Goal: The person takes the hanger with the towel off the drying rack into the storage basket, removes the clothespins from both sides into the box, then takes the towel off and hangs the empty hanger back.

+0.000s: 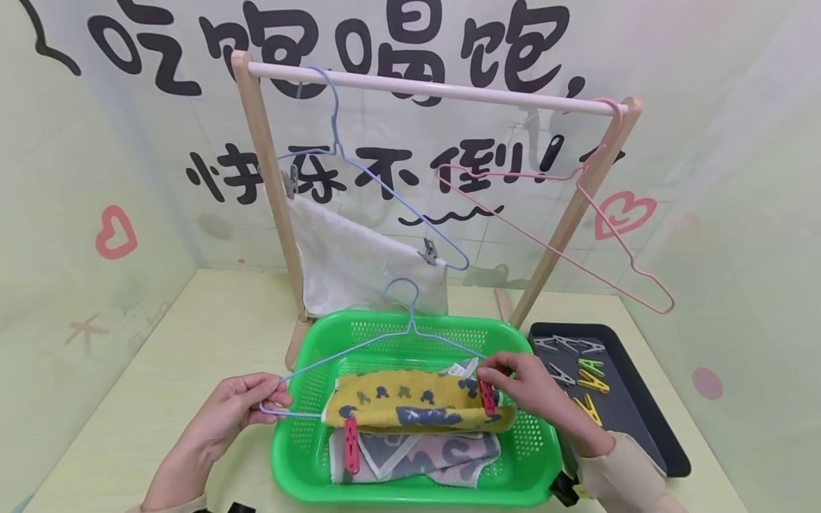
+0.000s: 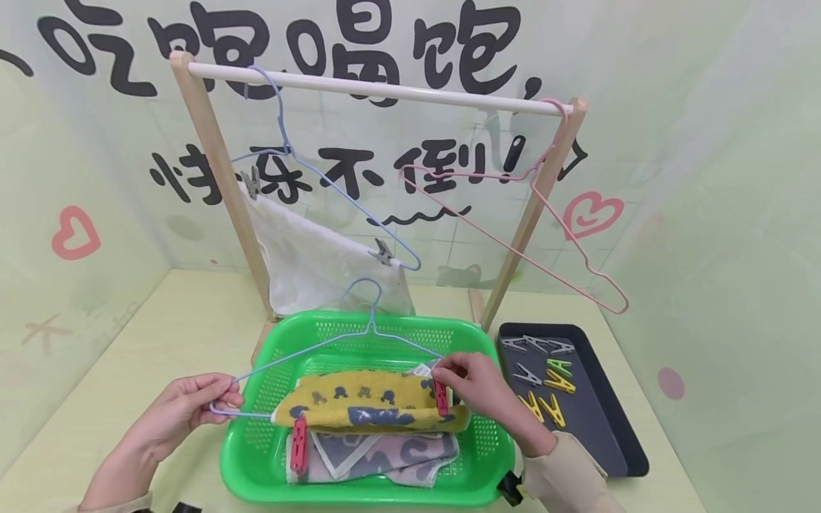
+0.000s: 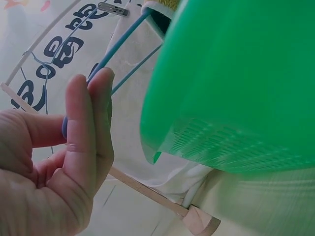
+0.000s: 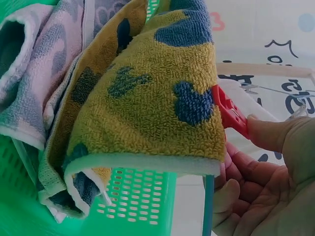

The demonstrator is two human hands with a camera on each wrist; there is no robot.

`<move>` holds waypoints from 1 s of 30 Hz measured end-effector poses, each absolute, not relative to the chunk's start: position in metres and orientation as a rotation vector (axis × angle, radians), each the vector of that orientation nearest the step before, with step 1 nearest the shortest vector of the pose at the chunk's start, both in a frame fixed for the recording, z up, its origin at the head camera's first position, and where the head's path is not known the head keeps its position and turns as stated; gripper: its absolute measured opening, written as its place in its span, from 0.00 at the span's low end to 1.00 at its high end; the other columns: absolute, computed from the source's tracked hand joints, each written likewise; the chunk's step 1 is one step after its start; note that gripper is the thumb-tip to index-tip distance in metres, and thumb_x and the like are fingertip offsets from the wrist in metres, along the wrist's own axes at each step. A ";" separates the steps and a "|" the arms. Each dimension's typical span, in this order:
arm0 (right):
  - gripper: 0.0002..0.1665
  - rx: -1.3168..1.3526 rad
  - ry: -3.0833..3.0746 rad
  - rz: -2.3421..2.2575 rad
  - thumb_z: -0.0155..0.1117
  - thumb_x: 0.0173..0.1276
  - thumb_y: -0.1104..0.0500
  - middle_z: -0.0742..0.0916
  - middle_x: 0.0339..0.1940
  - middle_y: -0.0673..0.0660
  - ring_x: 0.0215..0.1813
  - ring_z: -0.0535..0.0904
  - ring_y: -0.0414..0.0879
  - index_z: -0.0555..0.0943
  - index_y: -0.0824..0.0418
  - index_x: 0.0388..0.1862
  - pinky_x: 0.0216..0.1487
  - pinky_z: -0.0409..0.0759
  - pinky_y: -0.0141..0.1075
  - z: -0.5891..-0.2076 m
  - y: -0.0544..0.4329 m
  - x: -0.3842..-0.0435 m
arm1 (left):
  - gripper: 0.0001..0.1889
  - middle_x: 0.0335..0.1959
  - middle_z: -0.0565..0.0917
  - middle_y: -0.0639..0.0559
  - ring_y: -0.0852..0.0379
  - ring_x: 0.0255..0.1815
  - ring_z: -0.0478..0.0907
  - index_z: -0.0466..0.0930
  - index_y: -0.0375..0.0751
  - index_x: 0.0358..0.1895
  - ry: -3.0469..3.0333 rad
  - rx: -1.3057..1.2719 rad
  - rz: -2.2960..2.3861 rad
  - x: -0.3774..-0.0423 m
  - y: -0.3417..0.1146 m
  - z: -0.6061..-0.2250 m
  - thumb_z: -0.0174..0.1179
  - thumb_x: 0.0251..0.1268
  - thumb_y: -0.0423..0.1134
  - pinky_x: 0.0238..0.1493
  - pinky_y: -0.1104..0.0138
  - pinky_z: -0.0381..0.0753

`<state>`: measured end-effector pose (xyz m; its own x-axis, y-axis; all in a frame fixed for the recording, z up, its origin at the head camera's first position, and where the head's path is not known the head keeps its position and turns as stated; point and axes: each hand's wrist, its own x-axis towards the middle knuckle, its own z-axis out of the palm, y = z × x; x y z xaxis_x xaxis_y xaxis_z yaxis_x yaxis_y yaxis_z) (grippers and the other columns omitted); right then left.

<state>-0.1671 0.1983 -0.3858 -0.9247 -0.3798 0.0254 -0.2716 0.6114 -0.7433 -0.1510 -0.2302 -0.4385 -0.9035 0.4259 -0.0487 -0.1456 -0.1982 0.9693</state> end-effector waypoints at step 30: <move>0.14 -0.511 2.769 -2.042 0.63 0.56 0.78 0.85 0.32 0.48 0.33 0.81 0.37 0.77 0.77 0.44 0.34 0.80 0.24 -0.388 0.255 -0.150 | 0.17 0.30 0.86 0.55 0.64 0.30 0.82 0.83 0.45 0.36 1.720 0.316 2.141 -0.153 -0.230 -0.439 0.42 0.74 0.30 0.30 0.74 0.82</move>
